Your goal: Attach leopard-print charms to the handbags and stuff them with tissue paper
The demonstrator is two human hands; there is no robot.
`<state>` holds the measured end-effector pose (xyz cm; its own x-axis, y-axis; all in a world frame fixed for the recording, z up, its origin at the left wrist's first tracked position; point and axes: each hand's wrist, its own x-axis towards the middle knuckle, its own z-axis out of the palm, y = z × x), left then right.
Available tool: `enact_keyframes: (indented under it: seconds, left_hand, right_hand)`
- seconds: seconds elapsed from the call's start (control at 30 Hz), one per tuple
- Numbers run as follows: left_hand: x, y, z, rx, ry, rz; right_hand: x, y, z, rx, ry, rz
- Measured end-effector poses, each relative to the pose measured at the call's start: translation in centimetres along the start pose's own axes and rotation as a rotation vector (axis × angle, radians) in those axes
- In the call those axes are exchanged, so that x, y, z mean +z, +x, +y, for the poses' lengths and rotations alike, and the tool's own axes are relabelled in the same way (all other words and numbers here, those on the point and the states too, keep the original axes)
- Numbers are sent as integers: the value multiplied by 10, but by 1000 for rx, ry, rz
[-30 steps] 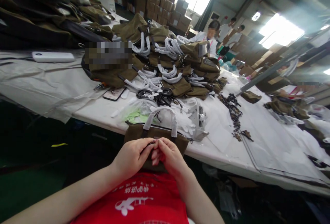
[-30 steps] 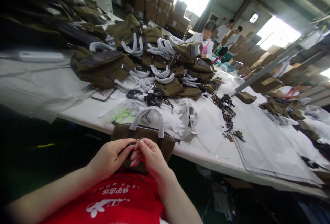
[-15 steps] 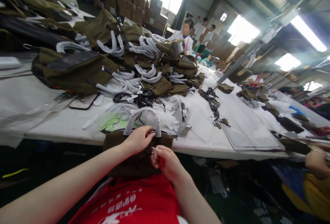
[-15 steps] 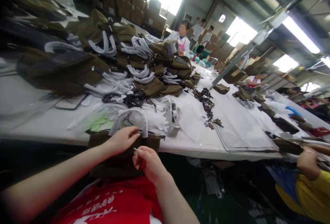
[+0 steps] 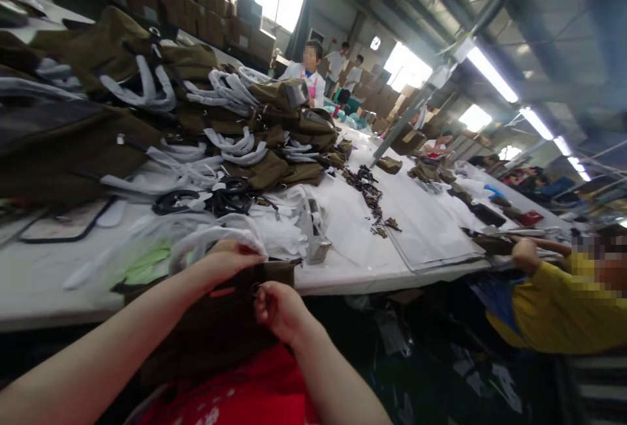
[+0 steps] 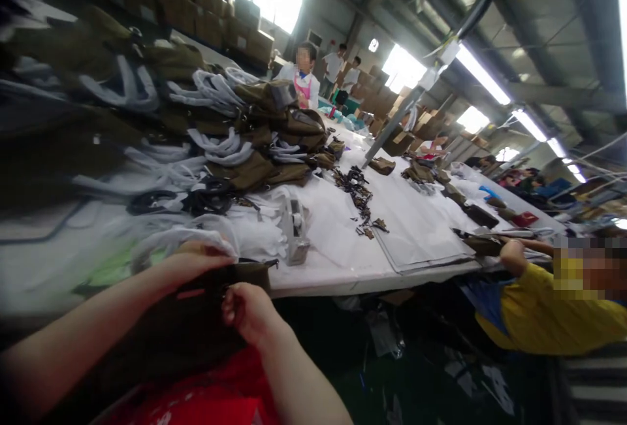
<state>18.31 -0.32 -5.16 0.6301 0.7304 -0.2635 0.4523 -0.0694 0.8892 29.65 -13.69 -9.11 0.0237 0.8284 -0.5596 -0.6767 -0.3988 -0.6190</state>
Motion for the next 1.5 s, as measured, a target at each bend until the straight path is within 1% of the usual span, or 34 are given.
enact_keyframes:
  seconds: [0.03, 0.1, 0.17, 0.3, 0.37, 0.47, 0.57, 0.63, 0.67, 0.73, 0.8, 0.87, 0.97, 1.0, 1.07, 1.17, 1.23, 1.3, 1.37, 1.43, 1.5]
  left_hand:
    - [-3, -5, 5, 25, 113, 9]
    - [-5, -13, 13, 76, 324, 31]
    - [-3, -21, 18, 51, 445, 80]
    - [9, -35, 21, 28, 508, 129]
    - [16, -42, 20, 71, 529, 187]
    - [28, -52, 16, 175, 550, 289]
    - [34, -58, 7, 228, 484, 340]
    - [33, -57, -2, 245, 376, 368]
    - [32, -55, -6, 239, 280, 379]
    - [29, -49, -14, 185, 16, 384]
    - [28, -43, -21, 105, -259, 376]
    - [28, -40, -26, 68, -381, 363]
    - [31, -36, -34, 108, -368, 324]
    - [32, -35, -36, 121, -356, 321]
    - [34, -35, -36, 122, -354, 341]
    - [35, -37, -31, 64, -430, 391]
    - [34, -40, -24, -3, -468, 385]
    - [32, -44, -19, -61, -463, 345]
    - [30, -46, -17, -95, -444, 318]
    - [29, -46, -17, -119, -438, 319]
    - [28, -43, -17, -145, -446, 332]
  right_hand:
    - [1, 1, 0, -4, 5, 20]
    - [3, 3, 0, 6, 18, 20]
    - [5, 4, 0, 23, 33, 6]
    - [9, 8, 2, 39, 45, 8]
    - [12, 9, 3, 34, 44, 16]
    - [16, 11, 4, 19, 51, 18]
    - [21, 11, 5, -25, 165, 27]
    - [23, 9, 7, -66, 269, 31]
    - [23, 8, 8, -80, 309, 24]
    - [23, 6, 10, -98, 351, 5]
    - [20, 7, 10, -100, 301, 9]
    - [15, 8, 7, -99, 133, 40]
    - [8, 10, 2, -117, -125, 79]
    - [7, 10, 1, -131, -155, 77]
    - [6, 11, 3, -170, -136, 59]
    - [9, 12, 10, -255, -34, 56]
    - [9, 12, 14, -309, -2, 79]
    - [7, 12, 15, -343, -63, 101]
    - [4, 11, 13, -340, -191, 117]
    - [1, 9, 11, -313, -298, 123]
    - [-2, 6, 10, -285, -332, 131]
